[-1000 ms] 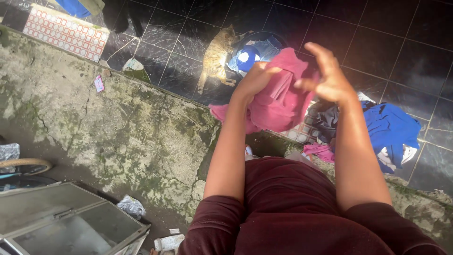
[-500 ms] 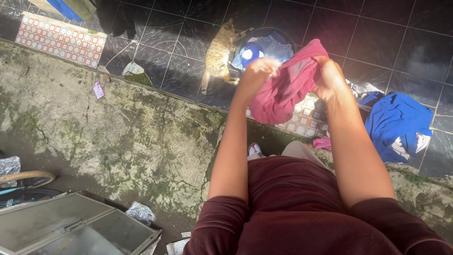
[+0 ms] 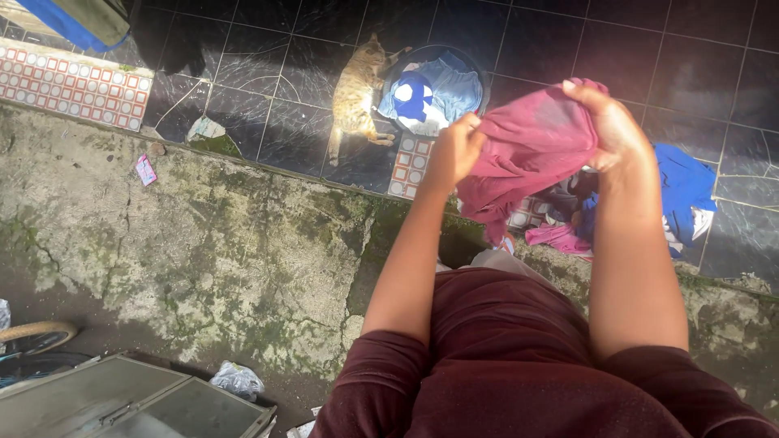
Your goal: The person picks up several clothing items from a pile on the floor, shakes them out, places each on a green hanger, and hangs them on a metal rack. Items include a yellow top, an olive shirt, a pink top, and a blue shirt. A cat is visible on the floor nearby.
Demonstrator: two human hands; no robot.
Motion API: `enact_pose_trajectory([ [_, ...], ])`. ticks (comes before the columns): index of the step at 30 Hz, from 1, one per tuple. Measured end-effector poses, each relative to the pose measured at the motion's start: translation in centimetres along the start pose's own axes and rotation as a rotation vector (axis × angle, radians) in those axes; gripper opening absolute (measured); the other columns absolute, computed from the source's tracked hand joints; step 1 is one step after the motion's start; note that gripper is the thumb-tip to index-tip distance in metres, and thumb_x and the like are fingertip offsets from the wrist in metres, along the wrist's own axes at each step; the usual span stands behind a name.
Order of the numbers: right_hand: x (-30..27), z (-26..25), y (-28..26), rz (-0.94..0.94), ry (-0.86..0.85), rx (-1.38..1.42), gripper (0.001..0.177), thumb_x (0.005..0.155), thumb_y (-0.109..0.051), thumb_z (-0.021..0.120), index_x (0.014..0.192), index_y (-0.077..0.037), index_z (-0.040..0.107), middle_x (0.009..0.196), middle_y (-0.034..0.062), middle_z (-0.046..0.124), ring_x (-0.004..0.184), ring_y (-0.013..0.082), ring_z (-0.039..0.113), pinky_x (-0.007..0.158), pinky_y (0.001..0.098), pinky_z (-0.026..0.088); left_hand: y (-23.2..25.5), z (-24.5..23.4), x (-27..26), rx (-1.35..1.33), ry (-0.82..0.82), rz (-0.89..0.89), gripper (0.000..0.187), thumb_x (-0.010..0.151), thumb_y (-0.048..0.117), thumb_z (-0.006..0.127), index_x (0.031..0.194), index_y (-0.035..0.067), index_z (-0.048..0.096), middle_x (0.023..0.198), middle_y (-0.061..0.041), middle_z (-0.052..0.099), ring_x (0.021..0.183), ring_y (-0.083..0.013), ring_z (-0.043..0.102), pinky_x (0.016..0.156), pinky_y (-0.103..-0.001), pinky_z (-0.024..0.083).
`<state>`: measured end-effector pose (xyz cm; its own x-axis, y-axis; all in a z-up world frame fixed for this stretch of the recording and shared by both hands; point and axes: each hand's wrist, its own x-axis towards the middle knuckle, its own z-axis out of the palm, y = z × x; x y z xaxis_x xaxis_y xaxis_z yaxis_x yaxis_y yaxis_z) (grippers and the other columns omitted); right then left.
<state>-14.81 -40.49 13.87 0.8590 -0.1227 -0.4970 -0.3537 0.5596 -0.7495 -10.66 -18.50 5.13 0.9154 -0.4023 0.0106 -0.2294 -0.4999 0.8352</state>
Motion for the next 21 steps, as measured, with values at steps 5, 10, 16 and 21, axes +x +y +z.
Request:
enact_pose_trajectory([
  [5,-1.4,-5.6,0.2,0.096,0.415,-1.180,0.054,0.098,-0.064,0.066,0.072,-0.017,0.058,0.084,0.0019,0.060,0.084,0.0202,0.053,0.080,0.0366,0.038,3.5,-4.3,-0.5,-0.034,-0.044,-0.187,0.013,0.101,0.029,0.038,0.103,0.017,0.044,0.085,-0.016,0.061,0.098,-0.0387,0.055,0.072,-0.052,0.044],
  [10,1.2,-9.5,3.3,-0.337,0.567,-1.342,0.052,0.096,-0.055,0.073,0.111,-0.005,0.071,0.112,0.0222,0.064,0.109,0.0390,0.058,0.090,0.0473,0.043,6.4,-5.9,0.7,-0.150,0.127,-0.210,0.026,0.093,0.027,0.037,0.074,0.010,0.041,0.063,-0.010,0.048,0.064,-0.0291,0.048,0.063,-0.047,0.035],
  [16,-1.2,1.0,2.9,-0.234,-0.153,-0.751,0.024,0.091,-0.004,0.075,0.094,-0.015,0.054,0.089,0.0057,0.064,0.078,0.0194,0.069,0.067,0.0309,0.057,5.7,-2.9,3.6,-0.209,0.257,-0.228,0.023,0.088,0.028,0.041,0.089,0.010,0.056,0.073,-0.012,0.064,0.076,-0.0340,0.060,0.074,-0.047,0.043],
  [21,3.1,1.8,5.5,-0.513,-0.228,-1.349,0.025,0.091,-0.034,0.060,0.103,-0.014,0.071,0.096,0.0081,0.074,0.091,0.0291,0.069,0.084,0.0429,0.045,8.6,-3.3,3.1,-0.645,0.268,-0.198,0.024,0.091,0.022,0.049,0.106,0.011,0.064,0.070,-0.005,0.055,0.062,-0.0122,0.058,0.058,-0.034,0.068],
])
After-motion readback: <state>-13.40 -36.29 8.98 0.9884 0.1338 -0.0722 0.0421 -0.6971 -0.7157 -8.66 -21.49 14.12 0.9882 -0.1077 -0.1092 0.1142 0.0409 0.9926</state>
